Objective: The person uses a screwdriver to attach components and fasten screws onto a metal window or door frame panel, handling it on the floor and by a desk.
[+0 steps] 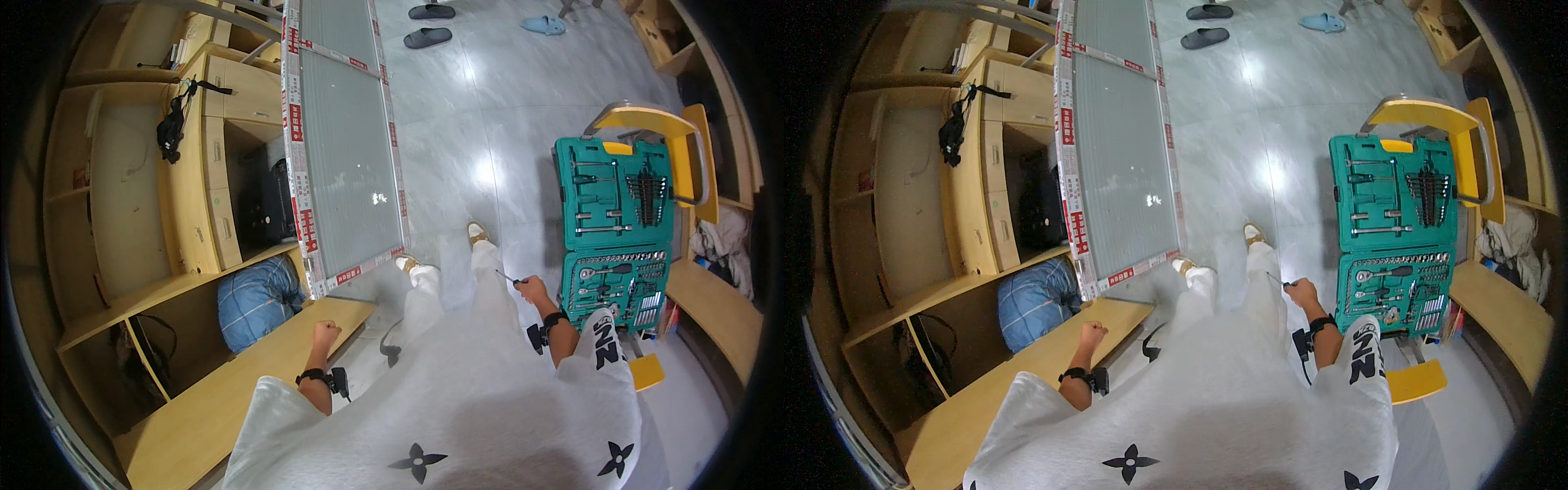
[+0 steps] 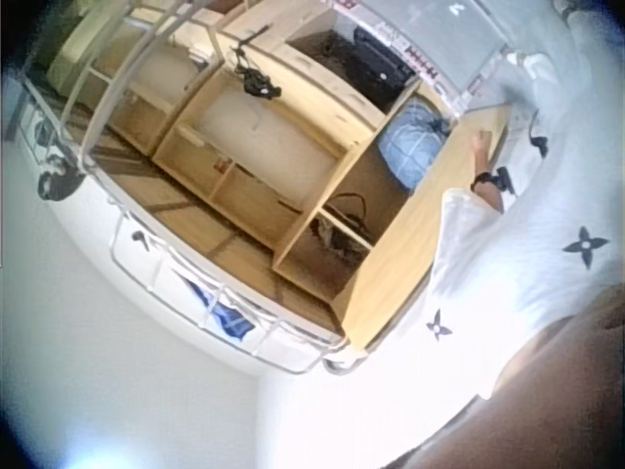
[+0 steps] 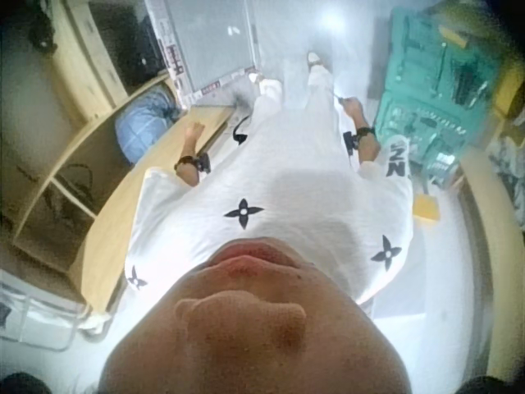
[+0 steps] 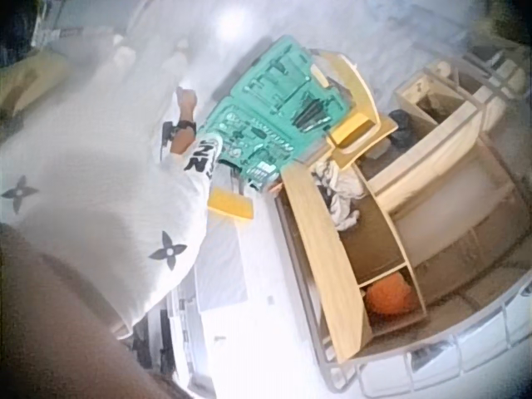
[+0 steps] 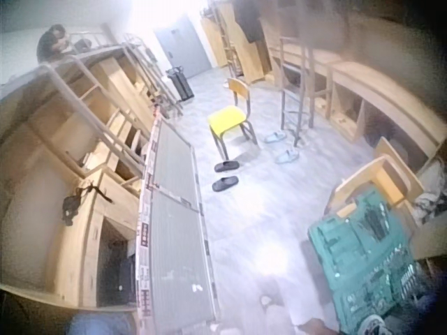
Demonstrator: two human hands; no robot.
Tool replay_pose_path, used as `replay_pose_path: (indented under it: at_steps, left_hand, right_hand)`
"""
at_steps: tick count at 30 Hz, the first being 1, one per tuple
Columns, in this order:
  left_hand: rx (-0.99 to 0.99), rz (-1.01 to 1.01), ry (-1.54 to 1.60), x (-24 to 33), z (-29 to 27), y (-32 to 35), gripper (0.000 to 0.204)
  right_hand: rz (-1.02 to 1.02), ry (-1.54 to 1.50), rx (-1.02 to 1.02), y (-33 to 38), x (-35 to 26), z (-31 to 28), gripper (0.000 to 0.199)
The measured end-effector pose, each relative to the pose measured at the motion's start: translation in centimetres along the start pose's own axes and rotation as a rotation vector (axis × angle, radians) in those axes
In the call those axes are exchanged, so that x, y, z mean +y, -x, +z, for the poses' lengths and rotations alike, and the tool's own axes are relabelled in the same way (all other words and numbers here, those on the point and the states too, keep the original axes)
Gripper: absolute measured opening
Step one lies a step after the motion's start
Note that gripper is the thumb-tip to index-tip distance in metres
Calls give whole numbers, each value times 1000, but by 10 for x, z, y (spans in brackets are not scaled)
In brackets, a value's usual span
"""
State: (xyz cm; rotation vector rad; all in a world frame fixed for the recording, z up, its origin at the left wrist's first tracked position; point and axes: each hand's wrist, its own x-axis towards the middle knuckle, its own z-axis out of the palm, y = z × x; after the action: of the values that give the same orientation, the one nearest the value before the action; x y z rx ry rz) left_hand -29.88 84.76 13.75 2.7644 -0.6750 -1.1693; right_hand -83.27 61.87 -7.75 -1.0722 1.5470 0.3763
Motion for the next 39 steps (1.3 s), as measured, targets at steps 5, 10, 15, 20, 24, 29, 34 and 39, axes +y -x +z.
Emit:
replay_pose_path:
  at_steps: [5, 10, 15, 20, 24, 29, 34, 39]
  left_hand:
    - [-46, 79, 82, 14, 3, -18, 32]
    - [-19, 172, 173, 25, 6, -14, 30]
    - [-56, 26, 472, 66, 11, 3, 30]
    - [257, 294, 219, -9, 20, -11, 20]
    - [251, 273, 109, 1, 23, 1, 19]
    - [152, -15, 387, 5, 36, 26, 12]
    - [283, 99, 99, -29, 48, 40, 13]
    - [382, 97, 3, -23, 60, 57, 20]
  right_hand:
    - [-3, -85, 4, 10, -23, -5, 30]
    - [-55, -56, 33, 4, -30, -15, 29]
    - [-23, -60, 60, 2, -11, -22, 30]
    - [-103, 46, 0, -16, -25, -23, 32]
    - [-82, -21, 15, -14, -19, -24, 30]
    - [-43, -8, -3, -6, -22, -31, 29]
    - [-29, 37, -8, -10, -33, -33, 28]
    - [-77, 14, -3, -14, -34, -40, 26]
